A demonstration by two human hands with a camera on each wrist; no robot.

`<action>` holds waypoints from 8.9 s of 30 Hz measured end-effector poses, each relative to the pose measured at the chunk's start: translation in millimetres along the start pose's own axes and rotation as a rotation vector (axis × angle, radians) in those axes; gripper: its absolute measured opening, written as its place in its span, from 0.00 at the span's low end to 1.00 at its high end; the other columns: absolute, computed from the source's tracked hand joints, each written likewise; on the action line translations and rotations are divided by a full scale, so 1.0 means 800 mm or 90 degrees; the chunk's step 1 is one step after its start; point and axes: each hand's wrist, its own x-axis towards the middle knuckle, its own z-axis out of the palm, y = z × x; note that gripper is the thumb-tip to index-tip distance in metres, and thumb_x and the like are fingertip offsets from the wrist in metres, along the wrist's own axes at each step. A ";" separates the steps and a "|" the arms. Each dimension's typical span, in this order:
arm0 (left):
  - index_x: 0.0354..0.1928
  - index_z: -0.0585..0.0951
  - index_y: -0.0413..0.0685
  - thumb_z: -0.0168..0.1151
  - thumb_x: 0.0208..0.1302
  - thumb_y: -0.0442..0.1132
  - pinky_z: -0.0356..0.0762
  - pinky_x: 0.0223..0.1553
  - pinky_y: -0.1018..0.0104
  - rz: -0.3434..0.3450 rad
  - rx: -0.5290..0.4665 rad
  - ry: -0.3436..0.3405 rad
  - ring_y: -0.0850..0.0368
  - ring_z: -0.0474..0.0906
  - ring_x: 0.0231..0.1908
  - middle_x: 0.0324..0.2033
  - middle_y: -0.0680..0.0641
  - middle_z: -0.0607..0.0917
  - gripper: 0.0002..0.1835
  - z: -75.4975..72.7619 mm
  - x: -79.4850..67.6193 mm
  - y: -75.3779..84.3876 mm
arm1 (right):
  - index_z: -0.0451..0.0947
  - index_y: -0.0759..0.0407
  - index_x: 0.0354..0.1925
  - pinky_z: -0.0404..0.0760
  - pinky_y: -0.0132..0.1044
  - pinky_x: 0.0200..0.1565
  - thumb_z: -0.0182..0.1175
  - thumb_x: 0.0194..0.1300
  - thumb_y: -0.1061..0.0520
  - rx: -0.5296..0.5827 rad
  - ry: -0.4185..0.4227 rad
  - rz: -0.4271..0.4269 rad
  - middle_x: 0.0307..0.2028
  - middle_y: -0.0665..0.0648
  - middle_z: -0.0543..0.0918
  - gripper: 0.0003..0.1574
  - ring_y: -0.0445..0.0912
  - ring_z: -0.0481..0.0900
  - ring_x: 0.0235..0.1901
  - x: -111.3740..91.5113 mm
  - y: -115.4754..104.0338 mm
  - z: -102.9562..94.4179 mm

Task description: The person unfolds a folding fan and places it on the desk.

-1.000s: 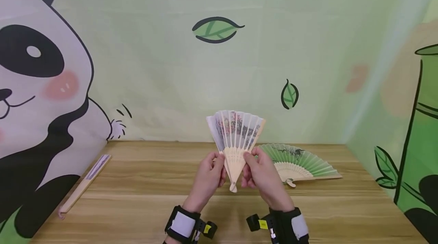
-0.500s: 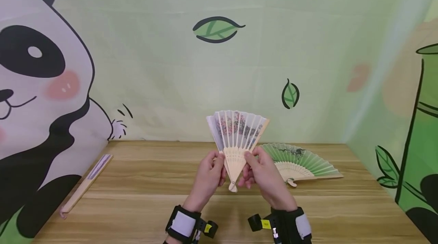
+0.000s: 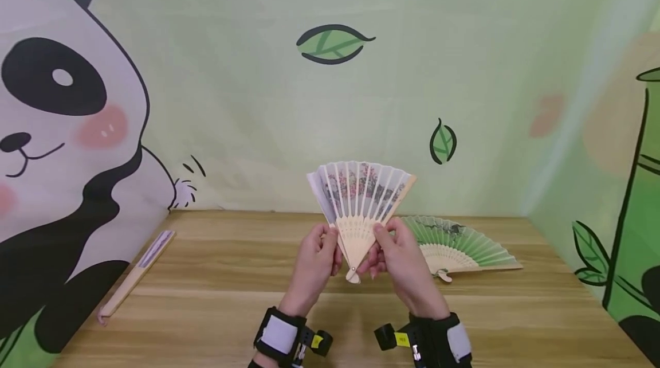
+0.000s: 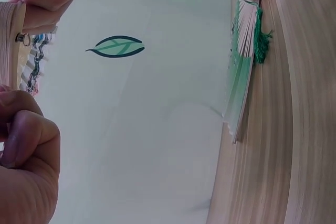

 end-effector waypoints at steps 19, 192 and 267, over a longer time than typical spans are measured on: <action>0.41 0.68 0.39 0.47 0.77 0.37 0.61 0.19 0.73 -0.024 -0.041 0.010 0.61 0.63 0.17 0.21 0.47 0.73 0.07 -0.001 0.000 0.000 | 0.56 0.64 0.46 0.80 0.38 0.24 0.38 0.82 0.55 0.038 0.006 -0.013 0.24 0.60 0.70 0.11 0.54 0.81 0.23 0.001 0.000 -0.004; 0.50 0.64 0.39 0.42 0.68 0.29 0.63 0.16 0.76 -0.150 -0.052 0.247 0.61 0.72 0.17 0.22 0.47 0.77 0.10 -0.090 -0.057 -0.054 | 0.59 0.69 0.55 0.79 0.31 0.34 0.39 0.81 0.56 0.337 0.246 0.201 0.33 0.58 0.82 0.16 0.45 0.83 0.31 -0.019 0.125 0.091; 0.42 0.69 0.31 0.39 0.79 0.41 0.78 0.27 0.70 -0.360 0.084 0.068 0.58 0.80 0.25 0.27 0.43 0.81 0.17 -0.148 -0.098 -0.066 | 0.62 0.67 0.38 0.80 0.35 0.31 0.41 0.76 0.59 0.299 0.375 0.289 0.27 0.57 0.72 0.10 0.44 0.80 0.25 -0.035 0.146 0.101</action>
